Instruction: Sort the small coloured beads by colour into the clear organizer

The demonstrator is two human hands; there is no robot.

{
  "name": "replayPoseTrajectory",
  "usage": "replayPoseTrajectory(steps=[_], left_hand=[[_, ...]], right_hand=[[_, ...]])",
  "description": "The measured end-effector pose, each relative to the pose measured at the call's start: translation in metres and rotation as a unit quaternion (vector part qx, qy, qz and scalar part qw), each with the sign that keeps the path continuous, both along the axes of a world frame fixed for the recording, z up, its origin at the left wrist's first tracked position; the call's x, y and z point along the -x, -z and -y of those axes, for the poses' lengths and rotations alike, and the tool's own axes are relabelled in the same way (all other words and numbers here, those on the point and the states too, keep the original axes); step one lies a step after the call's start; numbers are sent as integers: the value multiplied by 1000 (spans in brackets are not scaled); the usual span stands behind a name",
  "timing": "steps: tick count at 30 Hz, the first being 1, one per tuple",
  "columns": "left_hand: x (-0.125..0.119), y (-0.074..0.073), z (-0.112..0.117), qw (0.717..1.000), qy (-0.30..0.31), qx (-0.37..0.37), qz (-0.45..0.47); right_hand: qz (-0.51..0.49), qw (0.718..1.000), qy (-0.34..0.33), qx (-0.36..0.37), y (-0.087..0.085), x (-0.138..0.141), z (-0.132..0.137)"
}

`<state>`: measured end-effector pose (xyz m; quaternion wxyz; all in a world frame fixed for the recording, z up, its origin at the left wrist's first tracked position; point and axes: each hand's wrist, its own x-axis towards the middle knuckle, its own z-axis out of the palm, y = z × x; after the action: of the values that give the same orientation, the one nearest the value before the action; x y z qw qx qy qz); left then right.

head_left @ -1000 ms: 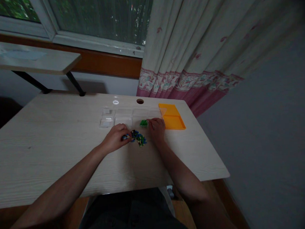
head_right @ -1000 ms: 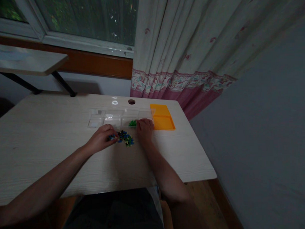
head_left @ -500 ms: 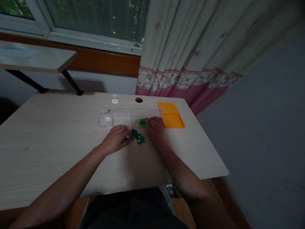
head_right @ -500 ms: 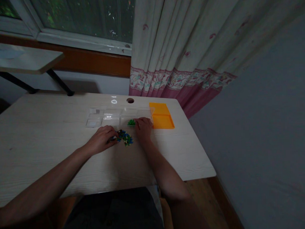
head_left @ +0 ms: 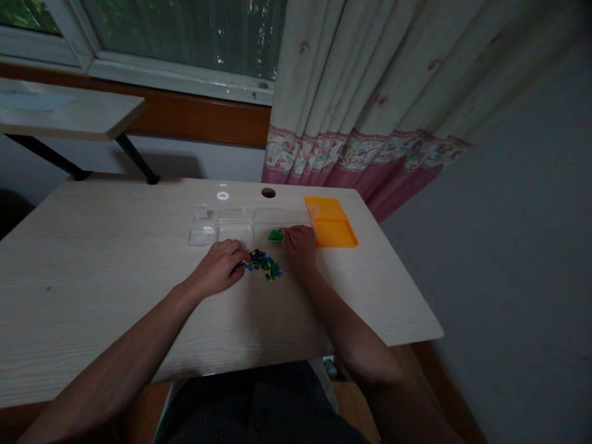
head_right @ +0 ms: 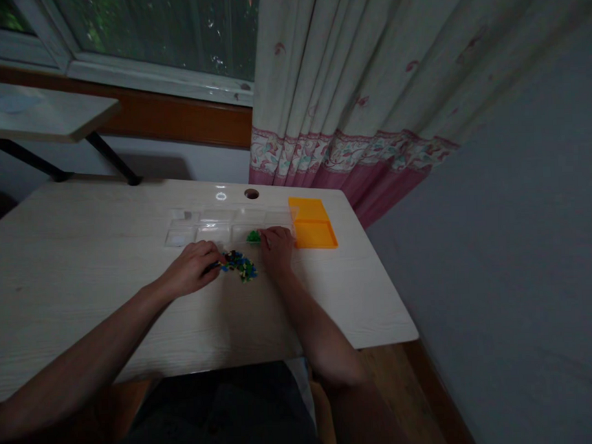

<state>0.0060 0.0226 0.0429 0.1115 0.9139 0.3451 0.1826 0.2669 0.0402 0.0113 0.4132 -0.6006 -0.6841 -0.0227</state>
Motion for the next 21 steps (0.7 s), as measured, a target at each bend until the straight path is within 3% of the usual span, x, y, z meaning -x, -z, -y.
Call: replayPoseTrajectory(steps=[21], left_hand=[[-5, 5, -1, 1000, -2, 4, 9]], right_hand=[[-6, 1000, -12, -2, -2, 2, 0]])
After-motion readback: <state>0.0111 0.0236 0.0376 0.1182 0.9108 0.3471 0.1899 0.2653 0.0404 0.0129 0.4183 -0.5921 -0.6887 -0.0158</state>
